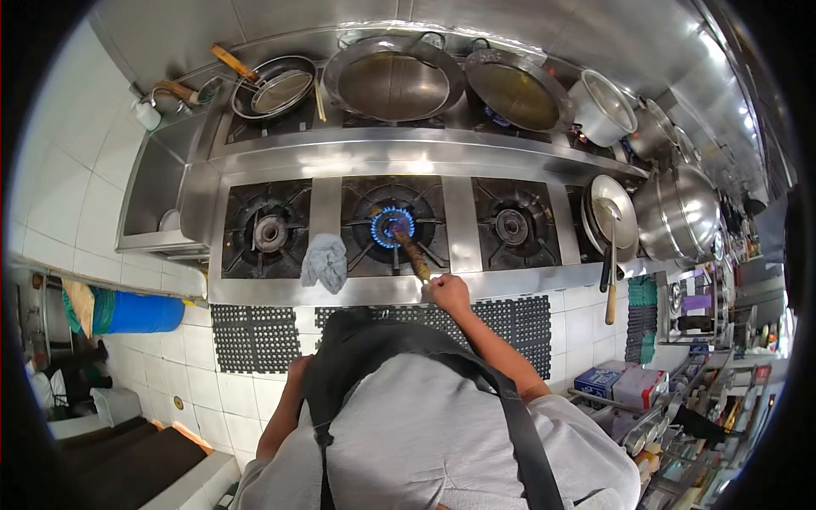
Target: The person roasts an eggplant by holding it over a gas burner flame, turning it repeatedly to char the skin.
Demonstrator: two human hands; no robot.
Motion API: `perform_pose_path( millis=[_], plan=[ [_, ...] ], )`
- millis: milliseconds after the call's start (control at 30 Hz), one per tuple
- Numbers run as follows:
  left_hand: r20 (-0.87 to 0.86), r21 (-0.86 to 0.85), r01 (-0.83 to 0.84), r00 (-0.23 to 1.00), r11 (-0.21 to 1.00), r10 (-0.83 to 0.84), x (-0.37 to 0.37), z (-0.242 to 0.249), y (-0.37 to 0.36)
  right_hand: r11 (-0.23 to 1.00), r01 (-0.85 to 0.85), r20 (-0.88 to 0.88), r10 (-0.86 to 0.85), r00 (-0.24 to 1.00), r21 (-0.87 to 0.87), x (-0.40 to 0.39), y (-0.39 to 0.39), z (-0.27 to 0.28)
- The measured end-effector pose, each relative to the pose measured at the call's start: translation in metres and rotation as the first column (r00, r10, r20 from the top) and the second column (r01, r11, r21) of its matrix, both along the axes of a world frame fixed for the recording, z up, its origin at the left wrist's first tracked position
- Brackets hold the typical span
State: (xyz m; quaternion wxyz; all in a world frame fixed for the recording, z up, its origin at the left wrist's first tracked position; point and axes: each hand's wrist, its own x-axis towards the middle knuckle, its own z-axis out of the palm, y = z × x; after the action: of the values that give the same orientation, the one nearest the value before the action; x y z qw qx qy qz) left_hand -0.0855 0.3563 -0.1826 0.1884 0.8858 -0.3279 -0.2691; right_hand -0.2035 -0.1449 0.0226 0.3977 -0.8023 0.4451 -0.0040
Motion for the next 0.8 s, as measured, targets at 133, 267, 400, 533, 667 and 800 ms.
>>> perform_pose_path(
  millis=[133, 267, 400, 533, 667, 800],
  plan=[
    [-0.078, -0.013, -0.147, 0.986, 0.989, 0.146, 0.000, -0.002, -0.004, 0.999, 0.009, -0.021, -0.009, 1.000, -0.039, -0.002, -0.003, -0.017],
    [-0.083, 0.055, -0.143, 0.986, 0.988, 0.147, -0.002, 0.022, -0.014, 0.997, 0.011, -0.020, -0.012, 1.000, -0.074, -0.003, -0.005, -0.027],
    [-0.139, 0.010, -0.155, 0.978, 0.988, 0.155, -0.002, 0.041, -0.022, 0.997, -0.001, -0.003, 0.000, 1.000, -0.078, -0.003, -0.005, -0.027],
    [-0.100, 0.039, -0.090, 0.991, 0.995, 0.093, 0.001, 0.026, -0.017, 0.999, -0.015, 0.001, 0.015, 1.000, -0.049, -0.002, -0.005, -0.022],
    [-0.117, -0.033, -0.124, 0.986, 0.992, 0.120, -0.004, 0.026, -0.011, 0.996, -0.042, 0.039, 0.045, 0.998, -0.078, 0.000, -0.001, -0.021],
    [-0.073, -0.031, -0.069, 0.995, 0.997, 0.067, 0.002, 0.021, -0.006, 0.996, -0.018, 0.033, 0.021, 0.999, -0.091, 0.000, -0.001, -0.023]
  ],
)
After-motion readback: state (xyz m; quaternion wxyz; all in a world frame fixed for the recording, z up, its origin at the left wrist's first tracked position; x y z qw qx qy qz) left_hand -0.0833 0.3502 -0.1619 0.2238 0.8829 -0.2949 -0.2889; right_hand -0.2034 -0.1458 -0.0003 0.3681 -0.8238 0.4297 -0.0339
